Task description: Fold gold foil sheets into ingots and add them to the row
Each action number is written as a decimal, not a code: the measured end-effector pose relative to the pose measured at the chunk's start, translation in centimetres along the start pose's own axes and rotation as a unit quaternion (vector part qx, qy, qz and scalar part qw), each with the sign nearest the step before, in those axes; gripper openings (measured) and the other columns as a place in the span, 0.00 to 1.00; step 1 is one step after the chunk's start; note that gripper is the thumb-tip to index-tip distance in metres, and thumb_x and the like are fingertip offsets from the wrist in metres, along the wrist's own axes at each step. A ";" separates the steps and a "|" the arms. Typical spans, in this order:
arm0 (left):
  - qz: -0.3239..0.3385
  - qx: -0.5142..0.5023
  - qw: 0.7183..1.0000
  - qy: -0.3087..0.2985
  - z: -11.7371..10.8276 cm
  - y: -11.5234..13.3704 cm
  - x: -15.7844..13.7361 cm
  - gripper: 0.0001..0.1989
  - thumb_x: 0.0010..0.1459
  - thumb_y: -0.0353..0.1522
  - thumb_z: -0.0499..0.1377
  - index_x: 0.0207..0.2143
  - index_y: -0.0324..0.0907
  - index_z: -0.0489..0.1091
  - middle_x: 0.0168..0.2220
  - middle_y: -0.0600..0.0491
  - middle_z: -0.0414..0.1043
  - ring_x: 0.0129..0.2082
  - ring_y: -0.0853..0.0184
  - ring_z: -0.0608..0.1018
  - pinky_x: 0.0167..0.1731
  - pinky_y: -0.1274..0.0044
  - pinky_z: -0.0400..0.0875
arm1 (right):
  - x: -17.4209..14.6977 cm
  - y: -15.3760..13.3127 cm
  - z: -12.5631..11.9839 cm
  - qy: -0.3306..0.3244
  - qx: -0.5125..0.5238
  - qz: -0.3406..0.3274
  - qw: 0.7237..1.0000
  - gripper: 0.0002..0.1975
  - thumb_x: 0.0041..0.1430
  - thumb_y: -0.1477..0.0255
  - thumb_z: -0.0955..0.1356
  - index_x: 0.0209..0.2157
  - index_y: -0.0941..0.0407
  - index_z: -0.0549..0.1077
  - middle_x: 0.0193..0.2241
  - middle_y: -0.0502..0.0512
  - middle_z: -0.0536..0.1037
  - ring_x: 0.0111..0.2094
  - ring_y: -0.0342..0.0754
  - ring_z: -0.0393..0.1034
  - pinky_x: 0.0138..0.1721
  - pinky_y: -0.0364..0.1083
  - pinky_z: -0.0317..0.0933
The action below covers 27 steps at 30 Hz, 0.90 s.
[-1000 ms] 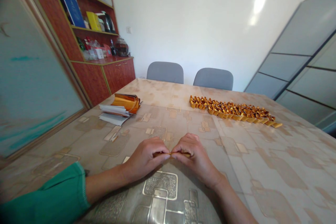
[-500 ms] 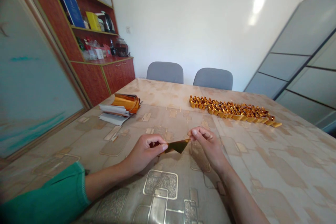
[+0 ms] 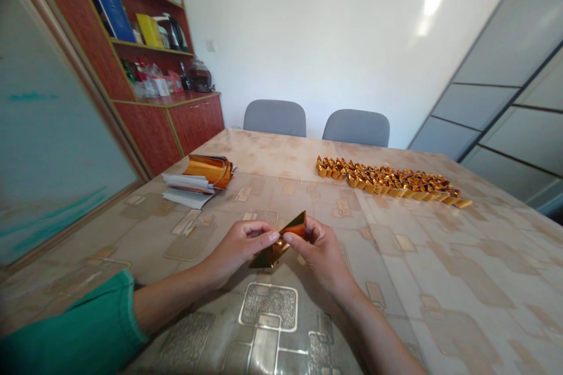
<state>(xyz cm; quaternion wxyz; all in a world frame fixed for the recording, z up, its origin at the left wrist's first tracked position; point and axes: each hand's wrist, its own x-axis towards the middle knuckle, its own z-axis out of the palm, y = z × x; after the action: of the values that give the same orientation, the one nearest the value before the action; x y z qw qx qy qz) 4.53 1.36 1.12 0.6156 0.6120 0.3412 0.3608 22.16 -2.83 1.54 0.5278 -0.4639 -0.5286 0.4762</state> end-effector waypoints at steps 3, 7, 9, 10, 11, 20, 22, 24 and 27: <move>0.017 0.016 1.000 0.000 0.0 -0.1 0.0 0.12 0.52 0.38 0.64 0.25 0.37 0.76 0.24 0.54 0.72 0.25 0.70 0.70 0.28 0.78 0.63 | 0.0 0.1 -0.2 -0.015 -0.014 0.005 1.000 0.15 0.49 0.55 0.75 0.28 0.52 0.75 0.27 0.51 0.77 0.29 0.48 0.69 0.33 0.47 0.64; -0.011 -0.004 1.000 -0.003 0.2 -0.6 -0.2 0.09 0.51 0.36 0.64 0.25 0.38 0.77 0.24 0.54 0.73 0.24 0.70 0.70 0.27 0.78 0.62 | 0.2 0.6 -0.3 0.025 -0.003 -0.007 1.000 0.18 0.49 0.53 0.75 0.30 0.51 0.72 0.27 0.51 0.75 0.28 0.48 0.69 0.32 0.46 0.64; -0.035 -0.018 0.999 -0.016 0.3 -0.8 -0.2 0.09 0.51 0.35 0.64 0.25 0.38 0.77 0.22 0.55 0.72 0.22 0.71 0.69 0.26 0.79 0.61 | 0.3 0.8 -0.4 0.035 -0.002 -0.012 0.999 0.19 0.47 0.54 0.76 0.32 0.51 0.70 0.27 0.50 0.75 0.28 0.48 0.69 0.32 0.46 0.64; -0.044 -0.028 0.998 -0.021 0.3 -0.9 -0.2 0.09 0.51 0.35 0.64 0.25 0.37 0.77 0.21 0.56 0.71 0.21 0.72 0.68 0.26 0.79 0.61 | 0.3 0.9 -0.5 0.037 -0.001 -0.008 0.999 0.21 0.46 0.54 0.76 0.34 0.51 0.70 0.27 0.50 0.75 0.28 0.48 0.69 0.32 0.46 0.64; -0.049 -0.039 0.998 -0.022 0.3 -0.8 -0.2 0.09 0.50 0.35 0.65 0.26 0.37 0.77 0.21 0.56 0.71 0.21 0.72 0.68 0.26 0.79 0.61 | 0.3 0.9 -0.5 0.034 0.001 0.001 0.999 0.21 0.47 0.54 0.76 0.36 0.51 0.70 0.27 0.49 0.75 0.28 0.48 0.69 0.32 0.46 0.64; -0.008 -0.092 0.993 0.067 -0.1 -0.6 0.3 0.12 0.50 0.37 0.67 0.31 0.36 0.75 0.28 0.52 0.75 0.28 0.70 0.73 0.31 0.78 0.64 | -0.5 1.9 0.8 -0.046 0.008 0.049 0.998 0.20 0.53 0.53 0.73 0.25 0.56 0.70 0.22 0.47 0.67 0.24 0.43 0.59 0.27 0.43 0.54; -0.004 -0.085 0.994 0.069 -0.1 -0.6 0.3 0.12 0.50 0.37 0.66 0.31 0.36 0.75 0.28 0.53 0.75 0.27 0.71 0.73 0.30 0.79 0.64 | -0.6 2.3 0.9 -0.035 0.009 0.031 0.999 0.19 0.54 0.55 0.73 0.25 0.56 0.69 0.21 0.46 0.65 0.23 0.42 0.57 0.26 0.43 0.51; -0.008 -0.081 0.995 0.065 -0.2 -0.5 0.3 0.11 0.51 0.37 0.66 0.30 0.37 0.75 0.26 0.54 0.74 0.25 0.72 0.71 0.28 0.79 0.63 | -0.6 2.6 0.9 -0.023 -0.004 0.012 1.000 0.18 0.55 0.57 0.73 0.25 0.55 0.68 0.21 0.46 0.64 0.24 0.42 0.56 0.26 0.42 0.51; -0.016 -0.073 0.996 0.055 -0.3 -0.3 0.3 0.10 0.51 0.37 0.65 0.30 0.37 0.75 0.25 0.55 0.73 0.24 0.72 0.70 0.26 0.79 0.62 | -0.6 2.7 0.7 -0.016 -0.019 0.015 1.000 0.17 0.56 0.58 0.72 0.25 0.55 0.68 0.21 0.46 0.64 0.24 0.42 0.55 0.25 0.42 0.50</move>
<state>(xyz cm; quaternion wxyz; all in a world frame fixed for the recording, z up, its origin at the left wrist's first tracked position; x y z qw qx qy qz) 4.47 1.76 0.84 0.6449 0.5391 0.3567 0.4078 21.42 -3.14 -1.20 0.5033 -0.4737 -0.5392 0.4812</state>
